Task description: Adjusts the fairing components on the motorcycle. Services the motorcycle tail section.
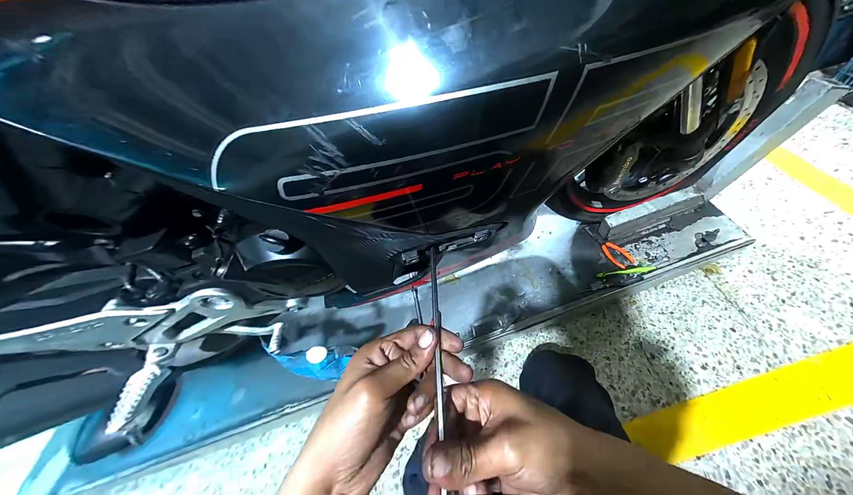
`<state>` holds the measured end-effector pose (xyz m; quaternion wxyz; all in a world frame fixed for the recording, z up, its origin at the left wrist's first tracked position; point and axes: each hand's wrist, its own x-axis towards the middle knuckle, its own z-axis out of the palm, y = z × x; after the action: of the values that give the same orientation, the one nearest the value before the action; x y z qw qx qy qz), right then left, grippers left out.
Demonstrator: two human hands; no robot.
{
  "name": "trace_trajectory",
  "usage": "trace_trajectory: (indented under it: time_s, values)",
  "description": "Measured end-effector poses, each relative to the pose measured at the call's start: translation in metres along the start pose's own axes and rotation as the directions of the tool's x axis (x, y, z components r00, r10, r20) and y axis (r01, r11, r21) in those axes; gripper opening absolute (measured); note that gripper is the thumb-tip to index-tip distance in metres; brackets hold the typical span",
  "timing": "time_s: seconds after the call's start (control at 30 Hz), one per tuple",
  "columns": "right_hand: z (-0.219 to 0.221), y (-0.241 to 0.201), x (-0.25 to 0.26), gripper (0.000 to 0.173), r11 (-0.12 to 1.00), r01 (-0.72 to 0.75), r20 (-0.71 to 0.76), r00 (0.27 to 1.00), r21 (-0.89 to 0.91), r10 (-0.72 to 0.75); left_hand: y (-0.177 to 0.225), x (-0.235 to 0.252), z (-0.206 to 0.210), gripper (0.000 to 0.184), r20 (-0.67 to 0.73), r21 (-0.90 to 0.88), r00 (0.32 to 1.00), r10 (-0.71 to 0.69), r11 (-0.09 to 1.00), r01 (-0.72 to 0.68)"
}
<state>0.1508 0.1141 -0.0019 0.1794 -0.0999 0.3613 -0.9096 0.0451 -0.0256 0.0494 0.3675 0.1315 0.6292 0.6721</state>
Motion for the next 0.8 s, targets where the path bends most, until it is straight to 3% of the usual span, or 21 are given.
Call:
trace_trajectory:
  time_s: [0.13,0.2,0.3,0.4,0.5,0.63,0.73,0.8]
  values:
    - [-0.005,0.006,0.004,0.011,0.998,0.026,-0.019,0.999,-0.065,-0.027,-0.005,0.015,-0.003,0.025,-0.042,-0.039,0.999,-0.008,0.999,0.006]
    - [-0.011,0.011,0.005,0.012,0.99,0.081,0.038,0.996,-0.111,-0.078,-0.007,0.021,-0.001,0.023,-0.073,-0.07,0.997,0.022,0.997,-0.027]
    - [-0.018,0.01,0.004,0.029,0.992,0.125,0.071,0.989,0.03,-0.127,-0.006,0.02,-0.001,0.021,-0.028,-0.114,0.999,0.02,0.993,-0.023]
    - [-0.016,0.003,0.003,0.019,0.988,0.054,0.043,0.997,0.143,-0.06,-0.001,0.018,-0.001,0.028,-0.002,-0.085,1.0,0.0,0.996,0.0]
    - [-0.016,-0.001,0.005,0.026,0.994,0.02,0.052,0.998,0.108,-0.026,0.004,0.019,-0.003,0.037,0.018,-0.054,0.998,-0.057,0.997,0.058]
    - [-0.011,-0.003,0.008,0.016,0.987,-0.032,0.001,0.999,0.155,0.032,-0.007,0.029,-0.008,0.027,-0.026,-0.133,0.999,-0.019,0.991,0.015]
    - [-0.009,0.001,0.006,0.012,0.981,0.029,-0.004,1.0,0.19,-0.029,-0.002,0.03,-0.005,0.015,-0.029,-0.119,0.999,0.04,0.992,-0.043]
    - [-0.013,-0.002,0.004,0.023,0.978,0.059,0.066,0.995,0.2,-0.074,0.001,0.03,-0.006,0.016,0.008,-0.127,1.0,0.028,0.992,-0.026]
